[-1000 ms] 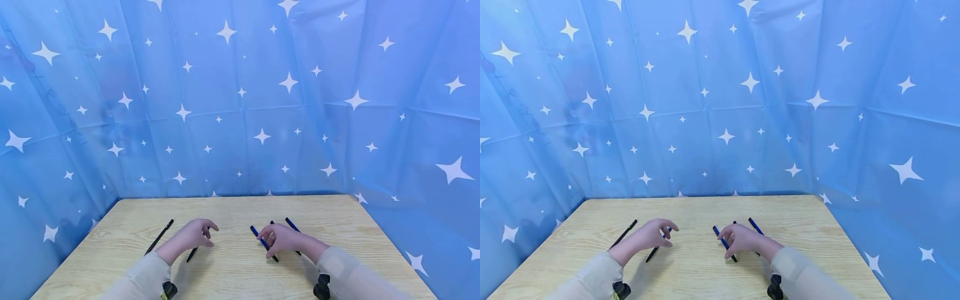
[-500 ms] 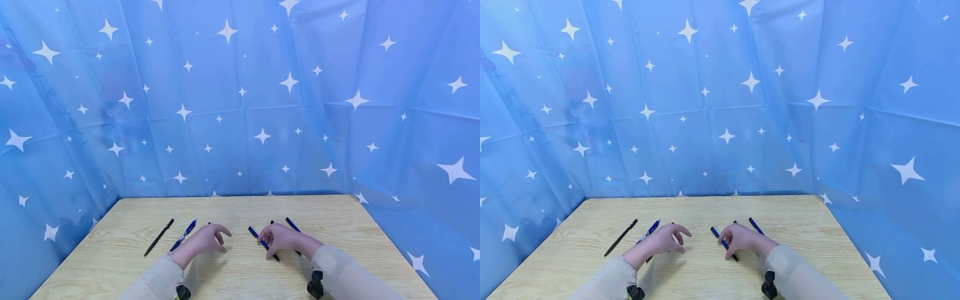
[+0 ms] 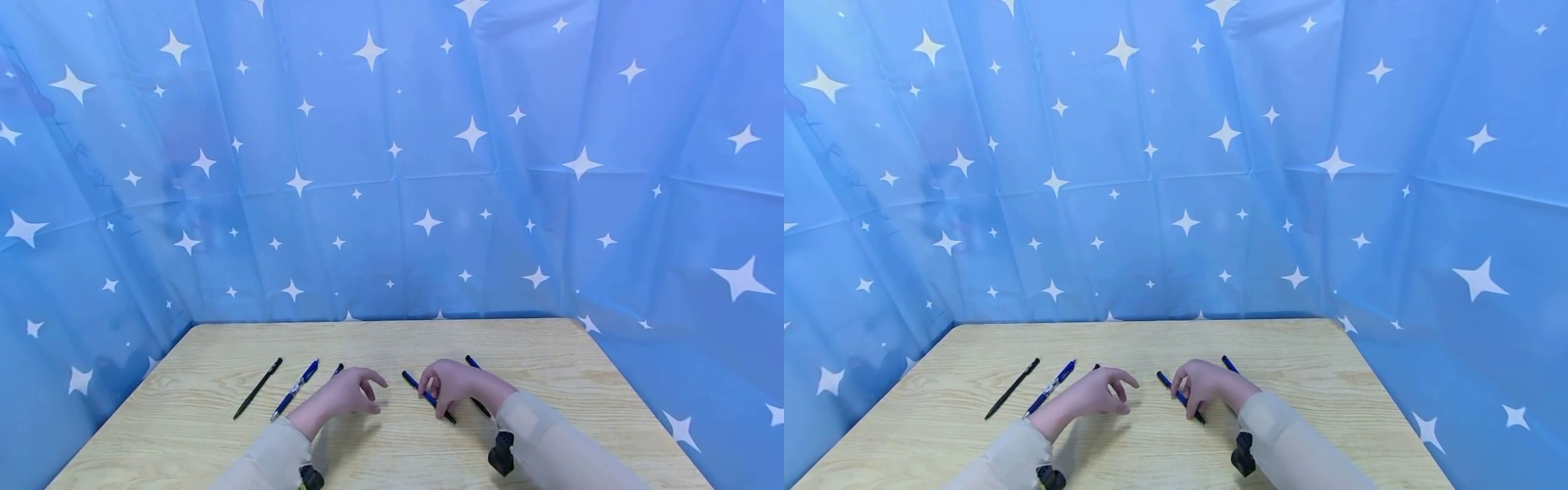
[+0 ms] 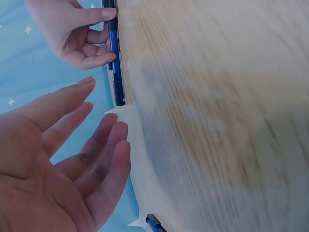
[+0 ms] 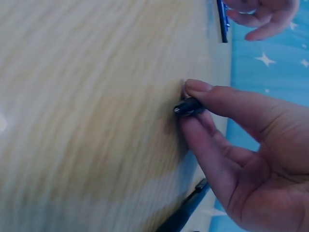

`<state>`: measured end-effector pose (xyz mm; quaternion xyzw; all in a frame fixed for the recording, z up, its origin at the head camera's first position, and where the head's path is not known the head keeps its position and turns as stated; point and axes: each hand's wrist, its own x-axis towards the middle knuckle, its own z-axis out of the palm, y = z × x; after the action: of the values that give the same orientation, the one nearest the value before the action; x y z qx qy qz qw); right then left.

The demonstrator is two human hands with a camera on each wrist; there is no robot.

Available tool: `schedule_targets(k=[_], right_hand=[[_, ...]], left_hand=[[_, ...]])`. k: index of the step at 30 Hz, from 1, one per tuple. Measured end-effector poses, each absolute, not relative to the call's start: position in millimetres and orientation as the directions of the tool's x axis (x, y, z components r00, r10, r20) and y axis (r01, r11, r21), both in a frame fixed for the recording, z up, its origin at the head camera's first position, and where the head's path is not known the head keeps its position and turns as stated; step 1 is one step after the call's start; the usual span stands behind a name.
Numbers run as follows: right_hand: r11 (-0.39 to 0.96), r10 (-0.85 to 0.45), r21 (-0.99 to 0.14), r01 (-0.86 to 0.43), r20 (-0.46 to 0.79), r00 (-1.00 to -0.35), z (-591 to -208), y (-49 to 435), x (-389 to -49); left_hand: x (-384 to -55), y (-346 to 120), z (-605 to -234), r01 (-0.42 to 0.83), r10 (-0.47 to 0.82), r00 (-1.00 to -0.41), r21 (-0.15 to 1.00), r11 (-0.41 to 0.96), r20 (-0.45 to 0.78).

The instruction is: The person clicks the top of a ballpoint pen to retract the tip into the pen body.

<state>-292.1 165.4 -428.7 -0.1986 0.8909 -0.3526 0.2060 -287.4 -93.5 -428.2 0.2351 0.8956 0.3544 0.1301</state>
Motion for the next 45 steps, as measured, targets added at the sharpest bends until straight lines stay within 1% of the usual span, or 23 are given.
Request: schedule_targets(k=[2, 10, 16, 20, 25, 29, 33, 36, 41, 45], right_hand=[[0.67, -0.489, -0.719, -0.183, -0.244, -0.837, -427, 165, -293], [0.615, -0.496, -0.775, -0.148, -0.234, -0.836, -421, 171, -290], [0.518, -0.52, -0.836, -0.179, -0.143, -0.842, -408, 174, -284], [0.464, -0.508, -0.864, -0.196, -0.078, -0.858, -399, 175, -281], [0.396, -0.5, -0.893, -0.212, -0.016, -0.866, -394, 175, -273], [0.34, -0.486, -0.911, -0.232, 0.041, -0.873, -389, 170, -268], [0.306, -0.46, -0.911, -0.276, 0.112, -0.881, -385, 164, -261], [0.276, -0.43, -0.915, -0.293, 0.154, -0.889, -387, 159, -255], [0.226, -0.349, -0.931, -0.287, 0.197, -0.916, -385, 149, -250], [0.176, -0.311, -0.951, -0.255, 0.192, -0.931, -383, 142, -248]], left_hand=[[-287, -93, -428, 0.326, 0.509, -0.858, 0.695, 0.641, -0.068], [-289, -90, -421, 0.356, 0.522, -0.852, 0.703, 0.616, -0.026], [-287, -87, -411, 0.397, 0.5, -0.864, 0.688, 0.607, 0.057], [-286, -83, -399, 0.407, 0.477, -0.871, 0.723, 0.558, 0.122], [-279, -75, -390, 0.404, 0.449, -0.877, 0.771, 0.493, 0.172], [-275, -67, -383, 0.401, 0.377, -0.895, 0.801, 0.445, 0.238], [-272, -59, -378, 0.386, 0.277, -0.914, 0.848, 0.363, 0.297], [-268, -54, -376, 0.373, 0.223, -0.922, 0.882, 0.287, 0.317], [-268, -47, -367, 0.38, 0.166, -0.92, 0.913, 0.15, 0.356], [-267, -43, -359, 0.374, 0.148, -0.919, 0.927, 0.029, 0.366]])
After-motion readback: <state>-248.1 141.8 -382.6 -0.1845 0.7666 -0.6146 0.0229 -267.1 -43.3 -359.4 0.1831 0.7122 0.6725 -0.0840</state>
